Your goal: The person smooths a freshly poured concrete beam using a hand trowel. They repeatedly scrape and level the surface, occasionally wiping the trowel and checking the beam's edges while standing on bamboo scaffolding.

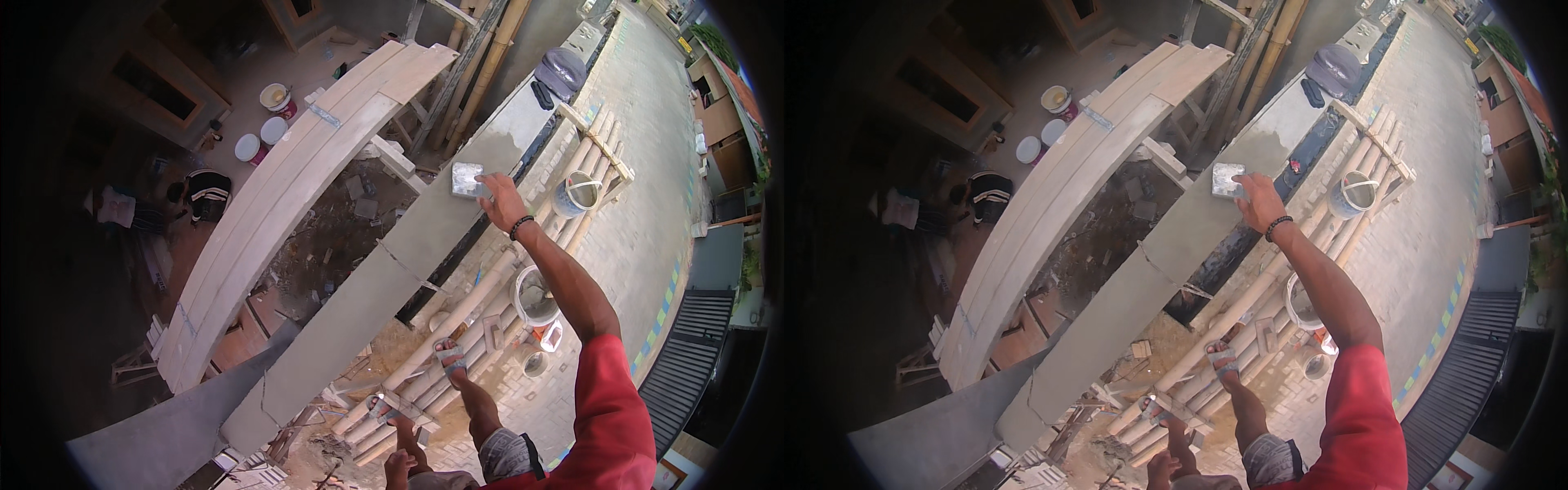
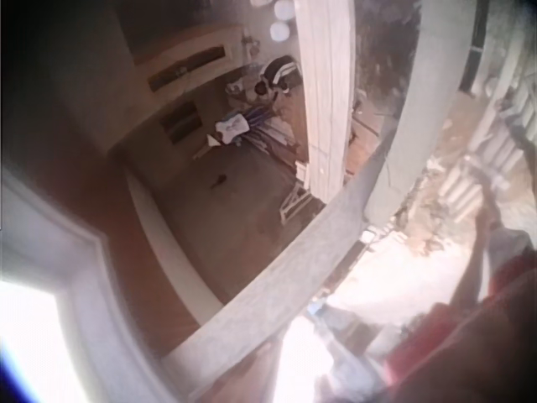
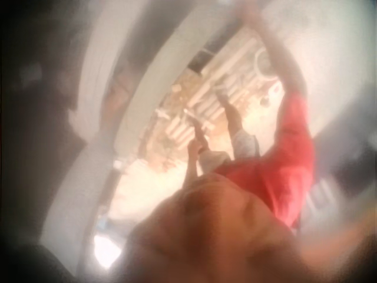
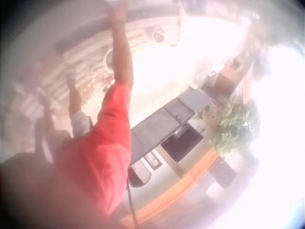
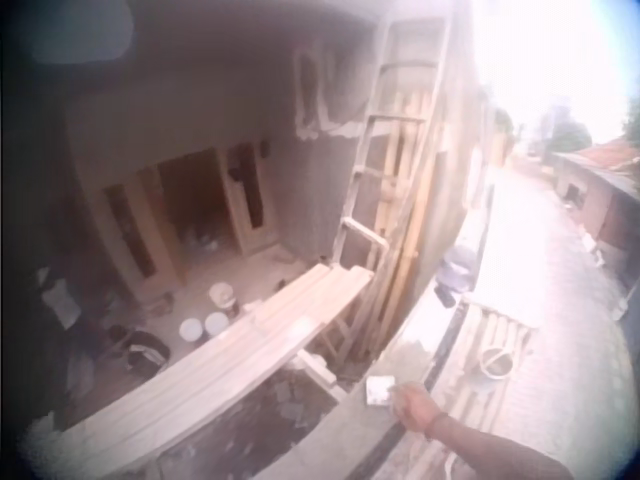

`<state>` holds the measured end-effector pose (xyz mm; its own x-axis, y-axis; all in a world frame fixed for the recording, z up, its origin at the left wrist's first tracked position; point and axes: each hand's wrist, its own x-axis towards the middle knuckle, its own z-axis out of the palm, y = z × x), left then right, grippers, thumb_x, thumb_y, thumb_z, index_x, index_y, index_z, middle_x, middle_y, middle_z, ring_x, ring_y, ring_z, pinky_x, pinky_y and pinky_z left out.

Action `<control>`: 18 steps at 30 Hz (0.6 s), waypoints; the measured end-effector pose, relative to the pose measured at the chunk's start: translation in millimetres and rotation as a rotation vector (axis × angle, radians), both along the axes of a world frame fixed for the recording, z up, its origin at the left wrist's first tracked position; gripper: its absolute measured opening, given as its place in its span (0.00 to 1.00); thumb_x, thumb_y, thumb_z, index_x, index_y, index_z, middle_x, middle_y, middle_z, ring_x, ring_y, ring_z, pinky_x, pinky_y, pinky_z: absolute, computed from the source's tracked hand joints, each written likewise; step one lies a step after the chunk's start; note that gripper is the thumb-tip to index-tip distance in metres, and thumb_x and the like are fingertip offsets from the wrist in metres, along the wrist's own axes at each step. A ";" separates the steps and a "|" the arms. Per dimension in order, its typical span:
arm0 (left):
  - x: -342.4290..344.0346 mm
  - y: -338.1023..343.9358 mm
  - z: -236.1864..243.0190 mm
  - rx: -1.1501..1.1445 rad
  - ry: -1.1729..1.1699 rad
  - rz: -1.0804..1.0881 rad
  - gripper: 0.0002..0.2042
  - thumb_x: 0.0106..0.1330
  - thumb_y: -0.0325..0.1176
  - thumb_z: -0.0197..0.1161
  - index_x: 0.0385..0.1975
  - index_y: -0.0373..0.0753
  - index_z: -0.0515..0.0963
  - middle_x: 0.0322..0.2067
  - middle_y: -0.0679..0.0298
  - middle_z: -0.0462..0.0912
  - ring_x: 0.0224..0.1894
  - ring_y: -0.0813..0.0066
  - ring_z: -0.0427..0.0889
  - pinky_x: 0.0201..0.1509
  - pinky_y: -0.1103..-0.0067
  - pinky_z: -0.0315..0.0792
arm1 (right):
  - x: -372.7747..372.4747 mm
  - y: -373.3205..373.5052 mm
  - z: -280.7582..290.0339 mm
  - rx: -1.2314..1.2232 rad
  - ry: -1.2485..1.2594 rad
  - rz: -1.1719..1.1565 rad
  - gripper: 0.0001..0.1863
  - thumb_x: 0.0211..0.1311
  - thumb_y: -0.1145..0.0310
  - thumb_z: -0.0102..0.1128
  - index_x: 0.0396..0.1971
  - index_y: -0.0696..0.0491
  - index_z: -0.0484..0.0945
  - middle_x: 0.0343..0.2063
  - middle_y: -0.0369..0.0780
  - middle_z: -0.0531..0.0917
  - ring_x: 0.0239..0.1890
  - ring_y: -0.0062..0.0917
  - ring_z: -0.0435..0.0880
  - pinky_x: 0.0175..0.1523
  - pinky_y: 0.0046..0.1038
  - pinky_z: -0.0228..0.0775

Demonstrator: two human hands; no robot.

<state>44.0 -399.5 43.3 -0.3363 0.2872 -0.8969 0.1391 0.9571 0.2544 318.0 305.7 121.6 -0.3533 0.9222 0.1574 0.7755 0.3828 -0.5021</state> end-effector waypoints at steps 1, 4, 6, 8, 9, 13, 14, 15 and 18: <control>-3.0 -3.0 3.4 -0.012 -0.082 0.160 0.18 0.68 0.44 0.60 0.50 0.38 0.76 0.39 0.54 0.85 0.41 0.60 0.85 0.44 0.67 0.73 | -4.7 5.7 4.8 -0.012 -0.029 0.022 0.25 0.55 0.73 0.66 0.55 0.51 0.73 0.49 0.49 0.75 0.56 0.48 0.71 0.62 0.42 0.66; -4.5 -10.4 8.7 -0.025 -0.237 0.480 0.20 0.71 0.44 0.59 0.56 0.38 0.73 0.40 0.55 0.86 0.39 0.64 0.87 0.42 0.70 0.72 | -9.4 28.2 1.4 -0.083 -0.199 0.054 0.31 0.52 0.71 0.70 0.58 0.48 0.71 0.63 0.49 0.69 0.66 0.49 0.64 0.70 0.43 0.60; 0.4 -6.9 11.2 0.000 -0.232 0.499 0.19 0.70 0.44 0.60 0.54 0.39 0.74 0.38 0.56 0.87 0.34 0.67 0.88 0.38 0.72 0.71 | -10.3 40.2 -5.8 -0.112 -0.309 0.082 0.33 0.51 0.70 0.71 0.59 0.47 0.69 0.67 0.49 0.65 0.69 0.51 0.61 0.72 0.45 0.58; 11.1 13.1 32.6 0.045 -0.251 0.538 0.19 0.70 0.44 0.61 0.54 0.39 0.74 0.38 0.57 0.87 0.34 0.67 0.88 0.37 0.73 0.71 | -12.2 47.7 -16.1 -0.191 -0.317 0.111 0.36 0.48 0.69 0.74 0.60 0.46 0.68 0.71 0.49 0.60 0.72 0.53 0.56 0.74 0.46 0.55; 14.4 18.3 40.1 0.064 -0.265 0.548 0.19 0.70 0.45 0.61 0.53 0.39 0.74 0.38 0.57 0.87 0.34 0.67 0.88 0.38 0.73 0.71 | -9.1 49.8 -21.9 -0.201 -0.321 0.120 0.36 0.48 0.69 0.74 0.60 0.46 0.68 0.71 0.49 0.60 0.72 0.53 0.56 0.74 0.46 0.55; 16.2 30.2 51.9 0.102 -0.297 0.547 0.19 0.70 0.46 0.62 0.52 0.39 0.75 0.38 0.57 0.87 0.34 0.67 0.88 0.38 0.72 0.71 | 5.1 56.3 -42.4 -0.161 -0.186 0.165 0.36 0.46 0.68 0.75 0.59 0.46 0.70 0.70 0.50 0.62 0.71 0.52 0.57 0.74 0.44 0.55; 15.7 33.7 52.7 0.098 -0.294 0.538 0.19 0.70 0.47 0.62 0.52 0.39 0.75 0.38 0.57 0.87 0.34 0.67 0.88 0.38 0.72 0.71 | 9.8 54.7 -47.2 -0.150 -0.171 0.146 0.35 0.46 0.67 0.75 0.58 0.45 0.72 0.69 0.50 0.62 0.71 0.52 0.57 0.74 0.43 0.55; 16.5 34.2 54.7 0.092 -0.283 0.539 0.19 0.70 0.47 0.62 0.52 0.39 0.75 0.38 0.57 0.87 0.34 0.67 0.88 0.38 0.72 0.71 | 3.8 49.4 -45.2 -0.142 -0.150 0.138 0.34 0.47 0.67 0.75 0.58 0.45 0.73 0.69 0.50 0.63 0.71 0.52 0.58 0.74 0.42 0.55; 17.9 35.4 52.0 0.110 -0.293 0.555 0.20 0.70 0.48 0.62 0.52 0.39 0.75 0.38 0.57 0.86 0.34 0.68 0.88 0.39 0.72 0.71 | -20.4 16.1 -41.9 -0.110 -0.141 0.205 0.33 0.47 0.64 0.74 0.58 0.44 0.76 0.68 0.50 0.64 0.69 0.51 0.60 0.74 0.42 0.55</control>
<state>61.9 -364.1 95.3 -0.2063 0.2361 -0.9496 -0.4608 0.8327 0.3071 297.6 321.8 79.7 -0.5459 0.8378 -0.0032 0.7523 0.4885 -0.4420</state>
